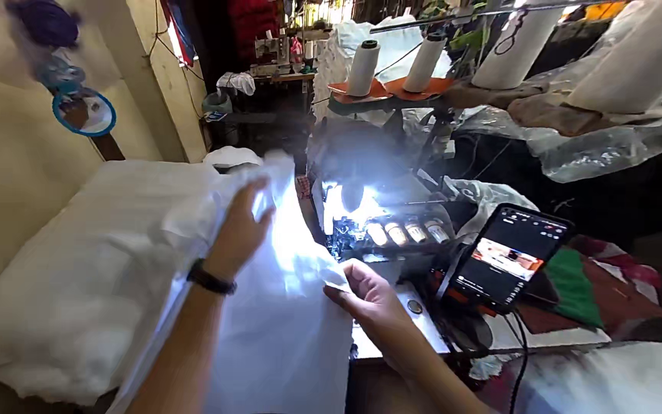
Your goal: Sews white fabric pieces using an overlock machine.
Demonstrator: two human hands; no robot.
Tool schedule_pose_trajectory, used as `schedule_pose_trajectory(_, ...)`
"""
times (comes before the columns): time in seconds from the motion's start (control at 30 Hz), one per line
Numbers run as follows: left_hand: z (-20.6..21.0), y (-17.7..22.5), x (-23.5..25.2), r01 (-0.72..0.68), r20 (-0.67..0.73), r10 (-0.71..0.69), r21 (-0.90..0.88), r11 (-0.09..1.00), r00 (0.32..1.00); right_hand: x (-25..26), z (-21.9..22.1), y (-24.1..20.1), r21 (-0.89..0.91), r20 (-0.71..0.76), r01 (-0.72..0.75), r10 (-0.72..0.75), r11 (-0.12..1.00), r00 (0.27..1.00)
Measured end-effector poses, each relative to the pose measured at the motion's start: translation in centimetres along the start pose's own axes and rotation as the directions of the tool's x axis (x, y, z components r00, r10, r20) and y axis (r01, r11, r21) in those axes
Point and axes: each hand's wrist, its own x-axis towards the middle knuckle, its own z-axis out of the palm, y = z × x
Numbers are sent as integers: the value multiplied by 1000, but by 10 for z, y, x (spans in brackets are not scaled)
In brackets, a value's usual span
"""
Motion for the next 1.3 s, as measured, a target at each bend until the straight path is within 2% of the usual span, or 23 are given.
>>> schedule_pose_trajectory(0.03, 17, -7, -9, -21, 126, 15, 47, 999, 992, 3, -1, 9, 37, -6, -43, 43, 998, 999)
schedule_pose_trajectory(0.1, 45, -16, -30, 6, 370, 27, -89, 996, 928, 4, -4, 24, 63, -3, -64, 64, 996, 998)
schedule_pose_trajectory(0.17, 64, -21, -46, 71, 511, 54, -222, 972, 858, 4, -7, 31, 40, 5, -51, 50, 998, 999)
schedule_pose_trajectory(0.33, 69, -29, -42, 26, 571, 84, -182, 983, 817, -1, -14, 36, -106, 38, 102, -98, 989, 994)
schedule_pose_trajectory(0.4, 63, -28, -37, 33, 576, 142, -282, 959, 805, -1, -14, 37, -149, -17, 159, -163, 976, 986)
schedule_pose_trajectory(0.47, 59, -24, -34, 108, 601, 127, -339, 934, 789, 0, -14, 39, -160, -86, 161, -176, 974, 981)
schedule_pose_trajectory(0.6, 68, -21, -39, 214, 552, 21, -358, 909, 834, -1, -9, 48, -173, -144, 184, -210, 968, 967)
schedule_pose_trajectory(0.73, 71, -22, -41, 219, 422, -58, -344, 913, 905, -9, -1, 61, -317, -173, 247, -312, 916, 934)
schedule_pose_trajectory(0.87, 70, -20, -42, 192, 384, -75, -276, 942, 920, -12, 0, 60, -283, -165, 306, -360, 909, 918)
schedule_pose_trajectory(1.0, 66, -13, -41, 101, 353, -5, -253, 962, 936, -12, 3, 62, -293, -120, 251, -296, 922, 948)
schedule_pose_trajectory(1.13, 59, -8, -37, 67, 251, 5, -275, 959, 968, -31, 5, 78, -291, -7, 258, -272, 921, 962)
schedule_pose_trajectory(1.17, 59, -6, -36, 67, 220, 0, -299, 952, 976, -38, 3, 82, -305, 24, 228, -232, 925, 972)
schedule_pose_trajectory(1.23, 60, -3, -37, 62, 168, -3, -343, 937, 986, -52, -4, 91, -353, 117, 101, -64, 930, 991)
schedule_pose_trajectory(1.3, 64, -1, -36, 25, 125, 22, -360, 932, 992, -61, -14, 102, -402, 188, 42, 37, 915, 981)
